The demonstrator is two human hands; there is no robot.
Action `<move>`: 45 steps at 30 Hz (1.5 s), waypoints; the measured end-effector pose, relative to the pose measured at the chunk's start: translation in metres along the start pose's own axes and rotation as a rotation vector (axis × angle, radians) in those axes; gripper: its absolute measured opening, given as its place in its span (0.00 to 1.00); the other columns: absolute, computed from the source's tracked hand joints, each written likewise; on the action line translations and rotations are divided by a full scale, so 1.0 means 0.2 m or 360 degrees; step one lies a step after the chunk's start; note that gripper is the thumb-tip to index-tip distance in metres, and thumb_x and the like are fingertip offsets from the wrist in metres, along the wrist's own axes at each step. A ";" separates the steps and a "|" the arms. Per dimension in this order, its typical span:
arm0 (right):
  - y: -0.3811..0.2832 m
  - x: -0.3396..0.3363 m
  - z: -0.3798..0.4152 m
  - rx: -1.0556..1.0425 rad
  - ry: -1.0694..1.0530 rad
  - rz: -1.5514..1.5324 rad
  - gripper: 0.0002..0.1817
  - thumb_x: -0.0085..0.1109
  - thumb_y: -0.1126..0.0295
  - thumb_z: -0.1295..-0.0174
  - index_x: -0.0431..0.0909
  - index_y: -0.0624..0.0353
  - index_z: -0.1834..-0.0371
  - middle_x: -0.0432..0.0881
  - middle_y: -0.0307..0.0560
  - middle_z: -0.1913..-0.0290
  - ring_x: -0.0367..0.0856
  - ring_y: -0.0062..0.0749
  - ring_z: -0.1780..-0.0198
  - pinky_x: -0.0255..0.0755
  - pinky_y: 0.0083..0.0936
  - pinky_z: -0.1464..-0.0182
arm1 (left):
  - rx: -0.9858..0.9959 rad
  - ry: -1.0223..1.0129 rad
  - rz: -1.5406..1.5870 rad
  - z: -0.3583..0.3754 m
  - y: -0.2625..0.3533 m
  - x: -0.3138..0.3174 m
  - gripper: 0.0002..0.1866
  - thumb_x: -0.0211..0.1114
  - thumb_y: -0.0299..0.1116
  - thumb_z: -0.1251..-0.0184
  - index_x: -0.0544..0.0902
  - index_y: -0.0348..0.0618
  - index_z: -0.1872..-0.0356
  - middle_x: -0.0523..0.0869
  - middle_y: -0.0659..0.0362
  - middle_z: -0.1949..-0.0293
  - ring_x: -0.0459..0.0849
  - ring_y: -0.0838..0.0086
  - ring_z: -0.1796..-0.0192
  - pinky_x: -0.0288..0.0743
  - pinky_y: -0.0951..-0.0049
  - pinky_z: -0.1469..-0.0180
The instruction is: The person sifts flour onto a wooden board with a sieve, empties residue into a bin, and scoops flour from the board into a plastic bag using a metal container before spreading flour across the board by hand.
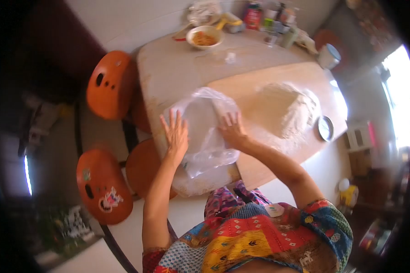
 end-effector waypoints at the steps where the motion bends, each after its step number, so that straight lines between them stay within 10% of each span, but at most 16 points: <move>1: -0.01 -0.03 0.02 -0.0007 0.0072 -0.0002 0.37 0.65 0.51 0.55 0.68 0.53 0.41 0.54 0.63 0.33 0.44 0.59 0.30 0.34 0.70 0.37 | 0.0018 0.0012 0.0166 0.00 0.07 -0.05 0.25 0.69 0.40 0.52 0.78 0.39 0.52 0.66 0.50 0.37 0.47 0.51 0.29 0.30 0.37 0.33; 10: 0.16 -0.28 0.58 0.0056 0.1305 -0.0780 0.24 0.61 0.58 0.48 0.74 0.61 0.51 0.72 0.56 0.48 0.64 0.48 0.38 0.52 0.54 0.36 | 0.0350 -0.0328 0.0507 0.21 0.50 0.04 0.22 0.56 0.49 0.39 0.79 0.42 0.52 0.77 0.52 0.47 0.65 0.52 0.36 0.37 0.39 0.35; 13: 0.61 -0.20 0.99 0.0665 0.1744 -0.1010 0.19 0.64 0.64 0.50 0.75 0.59 0.55 0.77 0.53 0.57 0.75 0.46 0.55 0.68 0.39 0.52 | 0.0274 -0.0057 0.0564 0.19 0.54 -0.13 0.20 0.55 0.44 0.37 0.78 0.43 0.50 0.78 0.53 0.48 0.68 0.54 0.38 0.41 0.41 0.35; 17: 1.33 0.44 1.53 0.1607 0.1865 -0.1038 0.14 0.63 0.72 0.47 0.76 0.62 0.57 0.79 0.55 0.65 0.79 0.43 0.68 0.73 0.33 0.65 | -0.0205 0.0401 0.0832 0.18 0.58 -0.34 0.17 0.55 0.40 0.35 0.78 0.39 0.52 0.79 0.50 0.49 0.72 0.55 0.43 0.51 0.50 0.37; 22: 1.89 0.98 1.96 0.2451 0.1173 -0.0885 0.23 0.59 0.59 0.45 0.70 0.67 0.53 0.75 0.66 0.58 0.76 0.57 0.57 0.70 0.42 0.54 | -0.0599 0.0511 0.1447 0.20 0.95 -0.32 0.10 0.58 0.30 0.38 0.81 0.35 0.59 0.83 0.49 0.58 0.80 0.56 0.54 0.68 0.63 0.47; 31: 2.20 1.27 1.91 0.2282 0.0971 -0.1593 0.20 0.63 0.66 0.59 0.74 0.67 0.64 0.79 0.60 0.63 0.78 0.51 0.58 0.71 0.36 0.55 | -0.0697 0.0514 0.1594 0.03 1.49 -0.34 0.10 0.57 0.27 0.37 0.80 0.33 0.58 0.82 0.48 0.56 0.80 0.61 0.51 0.72 0.69 0.48; 36: 2.20 1.31 1.84 0.1886 0.0775 -0.2402 0.10 0.55 0.71 0.49 0.72 0.70 0.73 0.73 0.47 0.84 0.73 0.27 0.84 0.65 0.27 0.85 | -0.0557 0.0623 0.1746 -0.14 1.58 -0.33 0.13 0.54 0.30 0.33 0.77 0.32 0.53 0.79 0.47 0.51 0.77 0.59 0.46 0.68 0.67 0.44; 45: 2.12 0.72 1.83 0.1680 0.1394 -0.1686 0.18 0.34 0.67 0.30 0.64 0.67 0.76 0.68 0.50 0.88 0.70 0.32 0.87 0.63 0.29 0.85 | -0.0424 0.0410 0.1815 -0.36 1.64 -0.27 0.22 0.46 0.39 0.29 0.67 0.34 0.41 0.66 0.43 0.38 0.64 0.56 0.35 0.58 0.63 0.36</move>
Point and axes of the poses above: each hand's wrist, its own z-axis away from the middle knuckle, its own x-axis out of the palm, y = z × x, the point moved 7 cm from there along -z, towards the middle knuckle
